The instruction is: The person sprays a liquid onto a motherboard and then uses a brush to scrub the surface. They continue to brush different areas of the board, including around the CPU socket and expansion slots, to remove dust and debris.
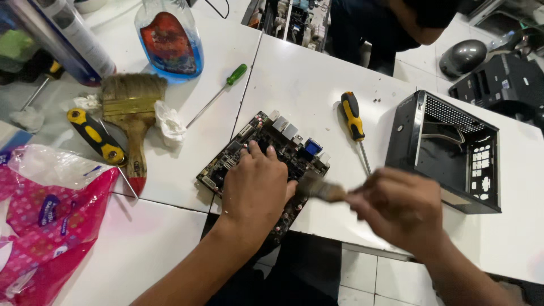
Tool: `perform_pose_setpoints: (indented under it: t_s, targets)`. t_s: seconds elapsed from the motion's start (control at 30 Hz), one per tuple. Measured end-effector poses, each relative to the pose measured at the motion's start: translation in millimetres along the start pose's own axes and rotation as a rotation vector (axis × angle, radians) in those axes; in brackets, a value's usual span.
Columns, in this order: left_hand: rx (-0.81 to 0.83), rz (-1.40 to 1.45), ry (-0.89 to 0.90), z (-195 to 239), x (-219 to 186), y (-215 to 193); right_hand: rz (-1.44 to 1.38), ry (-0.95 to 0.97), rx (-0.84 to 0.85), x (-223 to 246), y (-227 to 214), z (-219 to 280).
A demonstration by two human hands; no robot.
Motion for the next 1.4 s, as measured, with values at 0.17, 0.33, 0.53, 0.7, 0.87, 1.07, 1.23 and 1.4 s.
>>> perform_pose_setpoints:
  t_s: [0.17, 0.33, 0.53, 0.7, 0.87, 1.07, 1.23, 1.4]
  targets:
    - [-0.097, 0.052, -0.011, 1.4, 5.6, -3.1, -0.12, 0.116, 0.099, 21.3, -6.7, -14.4]
    - [-0.054, 0.126, -0.033, 1.2, 3.8, -3.3, 0.022, 0.155, 0.091, -18.4, -2.1, -20.8]
    - [-0.021, 0.107, -0.077, 3.7, 3.4, -4.5, -0.066, 0.017, 0.077, 17.2, 0.0, -18.5]
    - [0.01, 0.103, -0.121, 5.3, 1.4, -11.5, -0.096, 0.135, -0.027, 6.4, -17.6, -28.3]
    - [0.04, 0.132, -0.12, 5.4, 6.9, -9.6, -0.208, 0.131, 0.149, 12.0, -2.2, -22.8]
    - [0.011, 0.094, -0.052, 7.8, 8.3, -21.8, -0.253, 0.136, 0.026, 25.4, -3.0, -31.8]
    - [-0.039, 0.076, -0.043, 9.7, 12.1, -6.2, 0.078, 0.071, 0.017, -10.8, -10.1, -25.0]
    - [-0.037, 0.064, -0.048, 6.9, 11.1, -12.7, -0.347, -0.008, 0.237, -0.7, 15.9, -19.1]
Point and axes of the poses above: each hand's wrist, its own z-axis away from the middle knuckle, its own y-axis out of the palm, x = y × z, the point moved 2 cm from there along -z, towards the middle knuckle, and after that the axes turned 13 degrees about z, right-handed, at the moved point
